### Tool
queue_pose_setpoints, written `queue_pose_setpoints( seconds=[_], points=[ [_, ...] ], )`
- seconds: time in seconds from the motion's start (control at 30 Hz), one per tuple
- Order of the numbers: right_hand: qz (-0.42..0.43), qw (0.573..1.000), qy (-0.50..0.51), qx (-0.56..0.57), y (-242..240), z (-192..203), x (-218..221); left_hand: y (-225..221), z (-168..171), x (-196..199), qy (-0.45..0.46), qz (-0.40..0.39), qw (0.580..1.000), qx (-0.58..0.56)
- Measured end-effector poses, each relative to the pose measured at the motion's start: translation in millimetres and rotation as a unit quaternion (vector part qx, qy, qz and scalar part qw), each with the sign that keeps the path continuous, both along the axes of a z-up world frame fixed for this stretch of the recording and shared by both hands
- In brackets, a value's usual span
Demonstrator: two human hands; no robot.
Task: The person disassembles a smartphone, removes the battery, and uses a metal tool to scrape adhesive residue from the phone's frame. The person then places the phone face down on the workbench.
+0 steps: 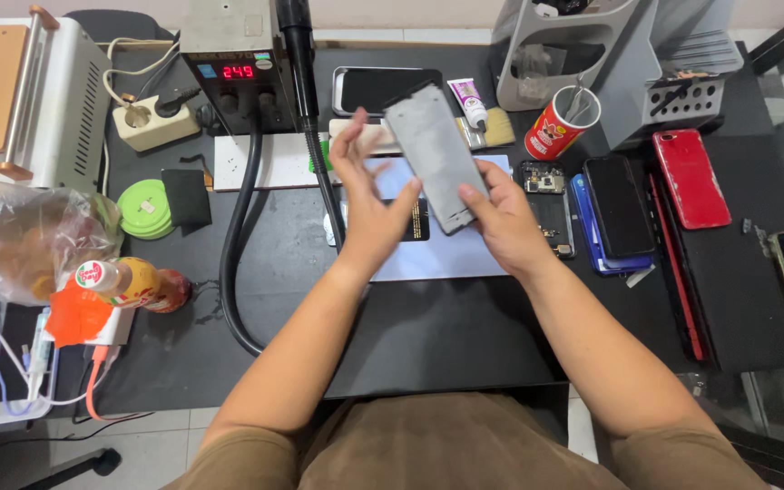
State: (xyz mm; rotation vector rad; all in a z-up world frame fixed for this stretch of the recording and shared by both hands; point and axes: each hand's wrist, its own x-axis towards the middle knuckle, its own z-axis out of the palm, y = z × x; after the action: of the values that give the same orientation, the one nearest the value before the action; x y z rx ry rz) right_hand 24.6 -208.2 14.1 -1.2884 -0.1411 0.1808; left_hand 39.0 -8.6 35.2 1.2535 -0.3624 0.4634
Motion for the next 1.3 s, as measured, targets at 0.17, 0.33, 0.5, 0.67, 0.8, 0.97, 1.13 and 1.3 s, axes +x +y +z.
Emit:
queue_pose_setpoints(
  seconds=[0.17, 0.33, 0.5, 0.67, 0.8, 0.97, 1.13, 1.3],
  points=[
    [0.021, 0.988, -0.038, -0.146, 2.0, -9.4, 2.3, -8.2, -24.7, 16.1, 0.227, -0.289, 0.900, -0.235],
    [-0.116, 0.758, -0.187, -0.614, -36.2, 12.3, 9.8, 3.7, -34.0, 22.9, 0.278, -0.336, 0.863, -0.256],
    [-0.096, 0.712, -0.124, -0.684, -38.5, 13.2, 9.6, 10.9, -44.7, 32.5, 0.299, -0.377, 0.833, -0.272],
    [-0.087, 0.694, -0.145, -0.700, -44.2, 7.0, 9.8, 13.6, -52.8, 33.8, 0.285, -0.404, 0.823, -0.278],
    [-0.163, 0.772, -0.239, -0.566, -65.9, -7.2, 11.2, 15.3, -49.4, 32.9, 0.270, -0.429, 0.816, -0.279],
    [-0.120, 0.982, -0.127, 0.069, -48.8, -53.0, 48.5, 13.1, -51.2, 29.8, 0.287, -0.500, 0.758, -0.304],
    [-0.132, 0.979, -0.136, -0.075, -3.1, -71.4, 46.5, 13.4, -61.8, 27.9, 0.272, -0.576, 0.709, -0.304],
    [-0.130, 0.976, -0.126, -0.118, 0.3, -73.2, 38.7, 9.3, -67.6, 27.1, 0.303, -0.578, 0.706, -0.273]
  ],
)
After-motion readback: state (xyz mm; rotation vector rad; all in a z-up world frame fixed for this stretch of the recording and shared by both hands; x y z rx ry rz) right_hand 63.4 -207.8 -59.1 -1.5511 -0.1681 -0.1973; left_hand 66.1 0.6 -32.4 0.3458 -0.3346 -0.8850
